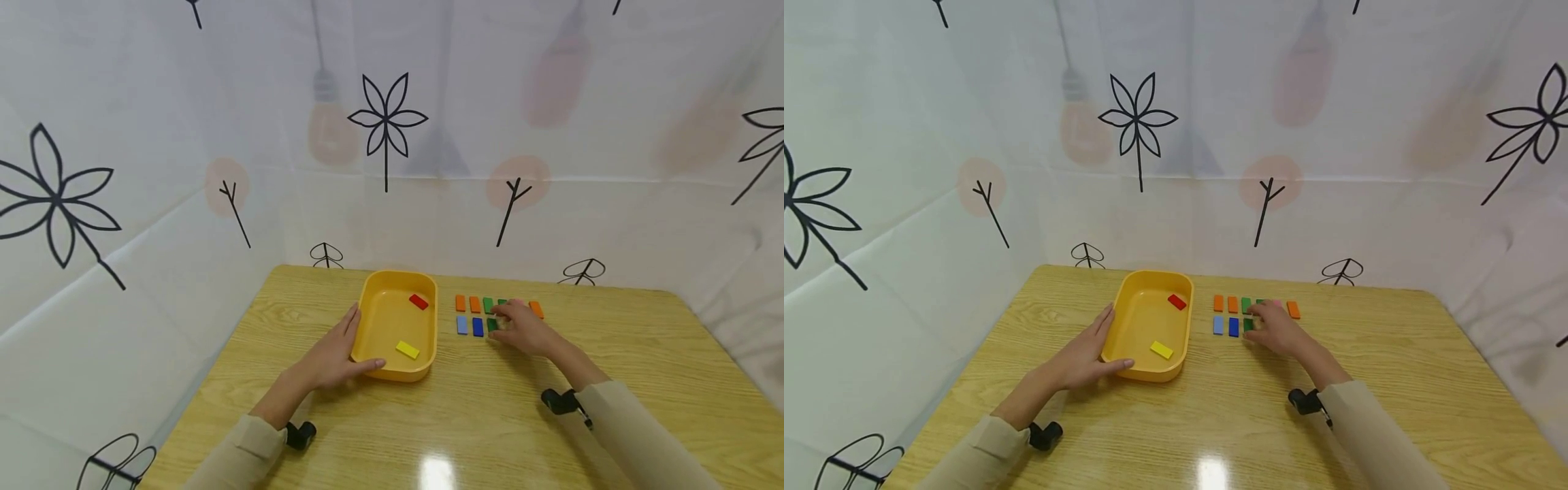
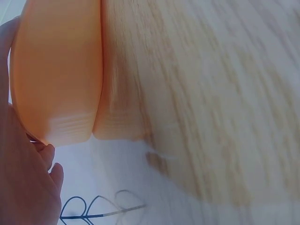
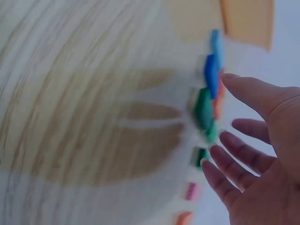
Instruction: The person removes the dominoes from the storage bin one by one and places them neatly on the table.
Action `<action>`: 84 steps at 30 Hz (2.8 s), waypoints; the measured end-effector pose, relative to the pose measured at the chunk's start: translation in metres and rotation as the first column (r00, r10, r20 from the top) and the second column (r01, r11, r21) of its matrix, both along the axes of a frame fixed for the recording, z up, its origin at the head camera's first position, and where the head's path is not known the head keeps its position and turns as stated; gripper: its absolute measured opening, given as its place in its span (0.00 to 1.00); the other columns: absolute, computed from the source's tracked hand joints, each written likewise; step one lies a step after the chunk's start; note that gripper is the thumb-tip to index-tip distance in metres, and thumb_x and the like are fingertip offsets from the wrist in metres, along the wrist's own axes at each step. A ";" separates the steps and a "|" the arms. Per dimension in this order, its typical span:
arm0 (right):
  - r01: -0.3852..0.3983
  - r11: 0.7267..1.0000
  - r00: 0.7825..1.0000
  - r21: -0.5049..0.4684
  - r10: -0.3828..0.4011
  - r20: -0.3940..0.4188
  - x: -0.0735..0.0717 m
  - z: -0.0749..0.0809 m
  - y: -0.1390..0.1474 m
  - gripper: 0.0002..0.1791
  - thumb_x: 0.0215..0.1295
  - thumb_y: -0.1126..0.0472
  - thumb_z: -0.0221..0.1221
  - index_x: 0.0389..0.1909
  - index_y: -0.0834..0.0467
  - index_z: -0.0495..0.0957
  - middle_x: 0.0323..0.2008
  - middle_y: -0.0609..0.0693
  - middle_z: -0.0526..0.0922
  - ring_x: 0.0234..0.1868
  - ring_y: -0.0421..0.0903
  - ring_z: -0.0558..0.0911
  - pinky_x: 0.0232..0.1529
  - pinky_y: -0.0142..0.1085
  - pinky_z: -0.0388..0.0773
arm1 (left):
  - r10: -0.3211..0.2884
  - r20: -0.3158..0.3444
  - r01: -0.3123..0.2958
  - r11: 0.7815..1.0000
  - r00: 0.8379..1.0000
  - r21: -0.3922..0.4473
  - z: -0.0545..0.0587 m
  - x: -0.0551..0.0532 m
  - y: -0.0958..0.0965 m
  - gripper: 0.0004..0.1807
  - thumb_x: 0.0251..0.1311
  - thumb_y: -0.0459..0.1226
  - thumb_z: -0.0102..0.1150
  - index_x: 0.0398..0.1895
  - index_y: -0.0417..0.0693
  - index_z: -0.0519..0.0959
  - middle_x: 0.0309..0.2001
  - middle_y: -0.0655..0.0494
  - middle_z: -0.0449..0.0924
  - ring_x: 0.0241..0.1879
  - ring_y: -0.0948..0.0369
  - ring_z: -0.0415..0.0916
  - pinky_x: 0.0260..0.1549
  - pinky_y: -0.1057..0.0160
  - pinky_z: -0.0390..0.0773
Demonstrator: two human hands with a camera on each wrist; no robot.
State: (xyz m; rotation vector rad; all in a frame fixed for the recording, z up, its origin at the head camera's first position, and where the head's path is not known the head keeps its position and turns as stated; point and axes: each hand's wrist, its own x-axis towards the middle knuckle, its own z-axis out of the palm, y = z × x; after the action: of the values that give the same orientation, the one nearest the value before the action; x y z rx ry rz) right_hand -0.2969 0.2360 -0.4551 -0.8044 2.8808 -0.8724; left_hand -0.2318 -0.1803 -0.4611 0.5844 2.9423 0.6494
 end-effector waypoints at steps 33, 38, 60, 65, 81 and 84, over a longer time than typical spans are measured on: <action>-0.321 0.947 0.947 0.017 0.321 -0.019 0.022 0.049 -0.110 0.20 0.68 0.63 0.66 0.59 0.63 0.79 0.53 0.57 0.80 0.51 0.56 0.79 0.52 0.51 0.81 | -0.014 0.004 0.014 1.000 1.000 -0.005 0.000 -0.003 -0.001 0.66 0.58 0.77 0.47 0.83 0.42 0.37 0.84 0.52 0.32 0.80 0.50 0.44 0.76 0.48 0.55; -0.335 0.939 0.941 0.075 0.337 -0.022 0.017 0.046 -0.124 0.19 0.65 0.69 0.66 0.57 0.62 0.80 0.53 0.59 0.80 0.50 0.57 0.79 0.52 0.47 0.79 | -0.016 0.000 0.016 1.000 1.000 -0.001 0.000 -0.003 -0.002 0.66 0.58 0.77 0.47 0.83 0.42 0.37 0.84 0.52 0.32 0.80 0.50 0.45 0.75 0.48 0.56; -0.299 0.828 0.954 0.475 0.268 0.135 0.016 0.037 -0.184 0.23 0.64 0.72 0.67 0.59 0.53 0.81 0.48 0.51 0.79 0.40 0.44 0.76 0.54 0.41 0.81 | -0.027 -0.008 0.027 1.000 1.000 0.011 0.001 -0.002 0.000 0.66 0.59 0.76 0.47 0.83 0.41 0.38 0.84 0.53 0.32 0.81 0.52 0.43 0.76 0.49 0.54; -0.361 0.851 0.932 0.380 0.326 0.157 0.010 0.033 -0.189 0.17 0.68 0.70 0.64 0.57 0.58 0.81 0.44 0.52 0.79 0.39 0.44 0.75 0.50 0.39 0.79 | -0.031 -0.011 0.031 1.000 0.999 0.004 0.002 -0.001 -0.001 0.65 0.60 0.76 0.47 0.83 0.41 0.38 0.84 0.52 0.31 0.81 0.52 0.43 0.76 0.49 0.54; -0.298 0.941 0.952 0.159 0.282 0.116 0.006 0.006 -0.206 0.21 0.63 0.57 0.71 0.52 0.65 0.81 0.38 0.51 0.75 0.34 0.44 0.72 0.37 0.36 0.73 | -0.036 -0.015 0.036 0.999 0.999 -0.010 -0.001 -0.001 -0.003 0.65 0.60 0.76 0.46 0.83 0.41 0.36 0.84 0.51 0.30 0.81 0.52 0.42 0.76 0.50 0.54; -0.296 0.942 0.953 0.160 0.281 0.113 0.006 0.004 -0.207 0.21 0.64 0.57 0.71 0.51 0.65 0.81 0.40 0.51 0.74 0.34 0.44 0.72 0.37 0.36 0.73 | -0.038 -0.021 0.038 0.999 0.999 -0.011 -0.002 -0.001 -0.002 0.65 0.61 0.76 0.46 0.83 0.40 0.36 0.84 0.50 0.31 0.81 0.51 0.42 0.76 0.49 0.54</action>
State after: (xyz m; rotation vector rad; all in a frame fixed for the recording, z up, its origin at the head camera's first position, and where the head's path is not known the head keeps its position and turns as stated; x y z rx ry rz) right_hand -0.2905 0.0286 -0.4510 -1.1009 2.6226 -0.5971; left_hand -0.2327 -0.1828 -0.4628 0.6480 2.9445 0.6268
